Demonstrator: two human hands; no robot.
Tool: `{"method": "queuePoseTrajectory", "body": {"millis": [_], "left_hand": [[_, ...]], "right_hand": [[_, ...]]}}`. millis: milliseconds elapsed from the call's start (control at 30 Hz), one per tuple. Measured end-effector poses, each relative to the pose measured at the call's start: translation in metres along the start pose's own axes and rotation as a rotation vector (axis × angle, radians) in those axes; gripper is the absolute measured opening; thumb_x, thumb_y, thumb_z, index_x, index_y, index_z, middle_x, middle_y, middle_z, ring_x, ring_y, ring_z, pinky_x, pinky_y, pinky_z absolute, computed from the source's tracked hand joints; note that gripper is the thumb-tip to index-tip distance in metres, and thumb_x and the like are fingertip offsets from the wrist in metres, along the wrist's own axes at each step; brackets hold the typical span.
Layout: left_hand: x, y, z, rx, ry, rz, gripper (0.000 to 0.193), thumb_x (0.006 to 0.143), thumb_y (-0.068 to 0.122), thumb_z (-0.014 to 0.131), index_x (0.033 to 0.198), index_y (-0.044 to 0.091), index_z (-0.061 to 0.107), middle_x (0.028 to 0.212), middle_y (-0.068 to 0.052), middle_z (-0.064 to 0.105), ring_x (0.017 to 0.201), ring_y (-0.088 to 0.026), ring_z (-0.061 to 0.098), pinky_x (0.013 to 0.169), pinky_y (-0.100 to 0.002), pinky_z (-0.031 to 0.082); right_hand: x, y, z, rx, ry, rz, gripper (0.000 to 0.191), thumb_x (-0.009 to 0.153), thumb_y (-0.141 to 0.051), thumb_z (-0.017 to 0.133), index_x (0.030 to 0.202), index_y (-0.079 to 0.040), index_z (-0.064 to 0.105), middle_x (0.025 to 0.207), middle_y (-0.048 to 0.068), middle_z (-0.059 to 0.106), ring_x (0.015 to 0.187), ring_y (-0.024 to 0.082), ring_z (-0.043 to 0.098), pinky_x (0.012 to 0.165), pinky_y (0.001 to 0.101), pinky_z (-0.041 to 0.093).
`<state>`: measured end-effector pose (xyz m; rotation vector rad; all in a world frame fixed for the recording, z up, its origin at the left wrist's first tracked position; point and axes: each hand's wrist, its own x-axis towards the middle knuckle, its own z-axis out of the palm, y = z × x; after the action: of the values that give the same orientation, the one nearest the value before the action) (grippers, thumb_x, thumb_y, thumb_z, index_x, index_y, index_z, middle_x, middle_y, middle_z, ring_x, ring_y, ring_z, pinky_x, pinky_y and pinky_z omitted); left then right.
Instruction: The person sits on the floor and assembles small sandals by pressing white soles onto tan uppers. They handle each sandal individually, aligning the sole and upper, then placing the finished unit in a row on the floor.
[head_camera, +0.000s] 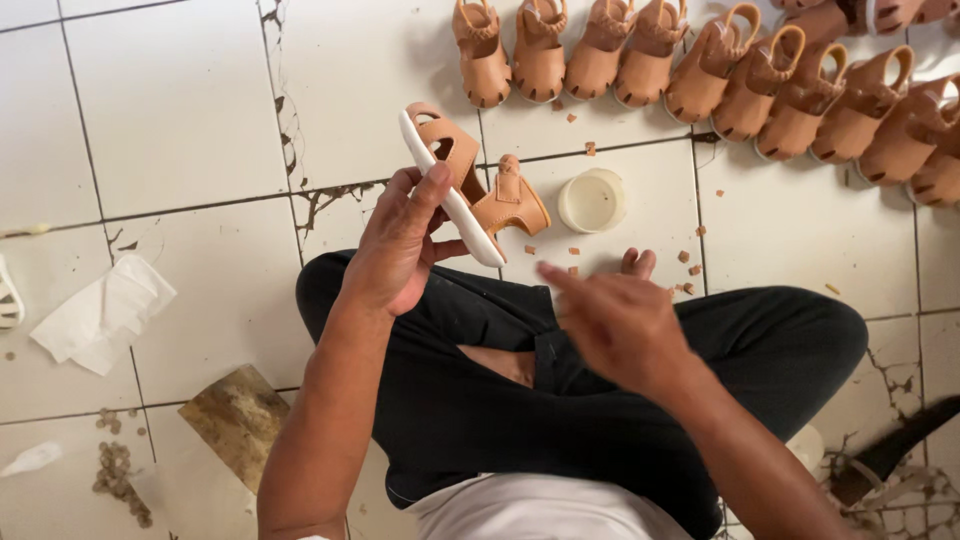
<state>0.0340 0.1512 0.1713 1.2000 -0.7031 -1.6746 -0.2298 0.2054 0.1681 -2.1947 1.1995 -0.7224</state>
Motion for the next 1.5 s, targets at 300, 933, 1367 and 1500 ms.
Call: {"method": "queuePoseTrajectory", "body": {"millis": [300,933,1367,1500], "left_hand": [[-0.011,-0.001,0.003,0.022,-0.038,0.006,0.079,0.087,0.055,0.072,0.133,-0.002,0.042,0.116,-0.014,0.059,0.109,-0.021,0.067,0.085,-0.049,0.068],[-0.012,-0.006,0.001,0.040,-0.068,-0.012,0.078,0.087,0.052,0.073,0.135,-0.001,0.042,0.116,-0.014,0.062,0.107,-0.022,0.069,0.082,-0.047,0.068],[-0.011,-0.012,-0.014,0.002,0.022,0.002,0.064,0.091,0.050,0.070,0.128,0.002,0.048,0.114,-0.008,0.063,0.107,-0.015,0.066,0.080,-0.042,0.068],[-0.011,-0.015,-0.013,-0.050,-0.012,0.020,0.062,0.092,0.049,0.072,0.127,0.003,0.050,0.112,-0.008,0.062,0.106,-0.015,0.065,0.079,-0.043,0.066]], "right_hand": [[0.031,-0.032,0.007,-0.459,-0.010,-0.126,0.050,0.088,-0.015,0.072,0.137,-0.014,0.062,0.054,-0.003,0.059,0.038,0.016,0.054,0.046,0.0439,0.036],[0.032,-0.020,0.022,-0.443,-0.120,-0.119,0.036,0.095,-0.019,0.066,0.128,-0.005,0.063,0.058,0.007,0.064,0.038,0.023,0.058,0.039,0.0416,0.046],[-0.015,0.002,0.011,-0.391,-0.044,0.009,0.042,0.101,-0.023,0.071,0.141,-0.011,0.064,0.068,0.006,0.067,0.050,0.019,0.062,0.050,0.0415,0.054],[0.001,0.089,0.031,-0.386,-0.042,0.367,0.047,0.094,-0.042,0.075,0.135,-0.018,0.070,0.116,0.015,0.068,0.117,0.035,0.062,0.092,0.0498,0.053]]}}
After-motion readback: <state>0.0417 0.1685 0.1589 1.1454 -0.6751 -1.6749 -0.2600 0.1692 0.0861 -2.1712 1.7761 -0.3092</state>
